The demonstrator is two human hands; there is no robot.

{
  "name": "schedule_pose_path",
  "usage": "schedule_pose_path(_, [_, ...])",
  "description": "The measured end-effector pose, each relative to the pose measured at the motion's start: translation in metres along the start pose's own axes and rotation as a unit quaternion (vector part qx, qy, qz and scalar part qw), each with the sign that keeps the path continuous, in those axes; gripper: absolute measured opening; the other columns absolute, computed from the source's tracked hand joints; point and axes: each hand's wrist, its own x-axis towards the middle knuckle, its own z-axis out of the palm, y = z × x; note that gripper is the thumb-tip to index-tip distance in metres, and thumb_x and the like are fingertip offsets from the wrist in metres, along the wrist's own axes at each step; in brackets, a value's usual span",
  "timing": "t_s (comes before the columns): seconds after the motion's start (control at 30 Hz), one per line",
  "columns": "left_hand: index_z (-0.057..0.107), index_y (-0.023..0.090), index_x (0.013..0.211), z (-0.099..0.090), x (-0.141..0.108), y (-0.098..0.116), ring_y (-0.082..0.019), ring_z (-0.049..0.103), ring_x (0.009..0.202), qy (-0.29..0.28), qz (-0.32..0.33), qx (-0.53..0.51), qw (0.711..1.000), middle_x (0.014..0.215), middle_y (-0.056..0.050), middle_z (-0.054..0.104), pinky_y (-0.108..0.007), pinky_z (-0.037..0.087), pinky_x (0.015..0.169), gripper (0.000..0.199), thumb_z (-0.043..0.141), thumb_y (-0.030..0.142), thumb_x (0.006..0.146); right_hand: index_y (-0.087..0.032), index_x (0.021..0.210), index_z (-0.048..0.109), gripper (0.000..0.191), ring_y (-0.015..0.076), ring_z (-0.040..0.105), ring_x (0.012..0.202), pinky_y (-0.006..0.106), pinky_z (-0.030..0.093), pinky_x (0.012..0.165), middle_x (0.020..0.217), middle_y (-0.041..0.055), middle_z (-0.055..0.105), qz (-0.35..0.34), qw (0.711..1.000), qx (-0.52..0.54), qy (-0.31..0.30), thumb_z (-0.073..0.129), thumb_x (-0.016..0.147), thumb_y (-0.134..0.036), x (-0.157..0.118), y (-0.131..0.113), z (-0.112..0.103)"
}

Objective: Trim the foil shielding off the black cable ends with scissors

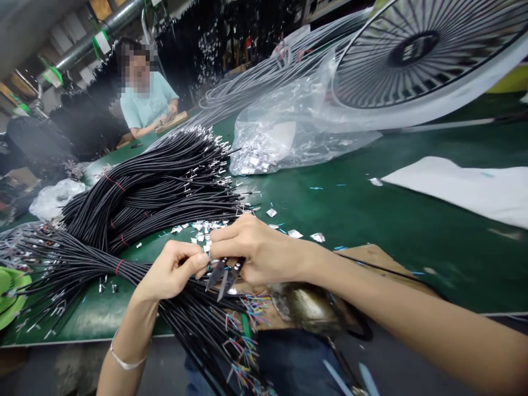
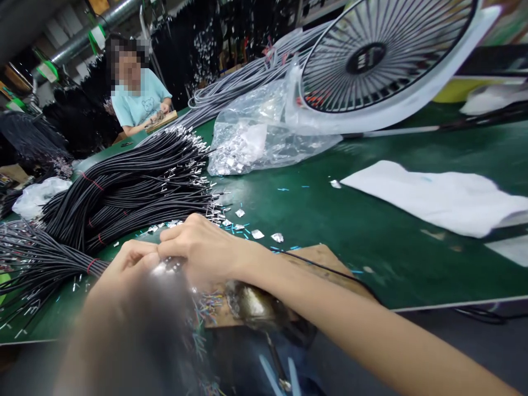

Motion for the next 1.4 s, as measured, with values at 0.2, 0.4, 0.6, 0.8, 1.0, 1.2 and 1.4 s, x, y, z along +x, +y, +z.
schedule_pose_path(0.2, [0.063,0.017,0.067,-0.002,0.001,-0.015,-0.01,0.046,0.056,0.161,0.126,0.099,0.974,0.06,0.0,0.053,-0.022,0.035,0.05,0.019,0.058,0.027,0.082,-0.012,0.053,0.053,0.015,0.0076,0.035,0.05,0.021,0.024,0.048,0.053,-0.0026,0.044,0.169,0.978,0.113,0.037,0.049,0.067,-0.009,0.007,-0.002,-0.008])
schedule_pose_path(0.4, [0.07,0.021,0.079,0.008,0.002,-0.025,-0.006,0.047,0.051,0.315,0.183,0.121,0.923,0.059,0.004,0.052,-0.017,0.037,0.047,0.007,0.065,0.017,0.076,-0.013,0.051,0.052,0.02,0.0076,0.034,0.049,0.02,0.026,0.047,0.047,-0.006,0.038,0.333,0.913,0.218,0.09,0.06,0.069,-0.015,0.016,-0.006,-0.009])
schedule_pose_path(0.6, [0.067,0.017,0.074,0.011,0.003,-0.021,-0.005,0.05,0.04,0.399,0.119,-0.063,0.907,0.055,0.004,0.053,-0.015,0.038,0.038,0.008,0.064,0.023,0.078,-0.016,0.097,0.062,0.021,0.0138,0.054,0.066,0.024,0.04,0.06,0.078,0.0026,0.062,0.324,0.923,0.106,0.18,0.05,0.086,-0.029,0.016,-0.013,0.006])
schedule_pose_path(0.8, [0.067,0.015,0.074,0.016,0.002,-0.022,-0.007,0.053,0.044,0.424,0.084,-0.043,0.901,0.056,0.003,0.055,-0.016,0.042,0.04,0.01,0.065,0.024,0.077,-0.016,0.092,0.069,0.018,0.0144,0.057,0.069,0.024,0.042,0.062,0.078,0.0032,0.065,0.276,0.946,0.086,0.144,0.052,0.087,-0.017,0.016,-0.016,0.013])
schedule_pose_path(1.0, [0.068,0.016,0.072,0.018,0.003,-0.022,-0.005,0.05,0.044,0.418,0.095,-0.034,0.903,0.055,0.004,0.053,-0.015,0.04,0.04,0.008,0.066,0.023,0.076,-0.016,0.081,0.071,0.018,0.012,0.054,0.062,0.022,0.038,0.058,0.069,0.001,0.064,0.268,0.948,0.085,0.15,0.054,0.086,-0.014,0.016,-0.015,0.011])
schedule_pose_path(1.2, [0.067,0.016,0.071,0.018,0.003,-0.022,-0.007,0.052,0.045,0.422,0.096,-0.022,0.901,0.057,0.003,0.055,-0.017,0.041,0.041,0.011,0.067,0.026,0.075,-0.016,0.083,0.072,0.019,0.0118,0.054,0.062,0.022,0.038,0.058,0.069,0.0011,0.064,0.271,0.945,0.096,0.156,0.053,0.086,-0.015,0.015,-0.015,0.012])
schedule_pose_path(1.4, [0.068,0.016,0.072,0.016,0.002,-0.021,-0.006,0.05,0.043,0.421,0.106,-0.018,0.9,0.054,0.004,0.053,-0.016,0.04,0.04,0.008,0.066,0.023,0.075,-0.016,0.082,0.072,0.019,0.0122,0.052,0.059,0.023,0.038,0.057,0.066,0.0015,0.063,0.272,0.945,0.096,0.153,0.053,0.085,-0.019,0.015,-0.014,0.01])
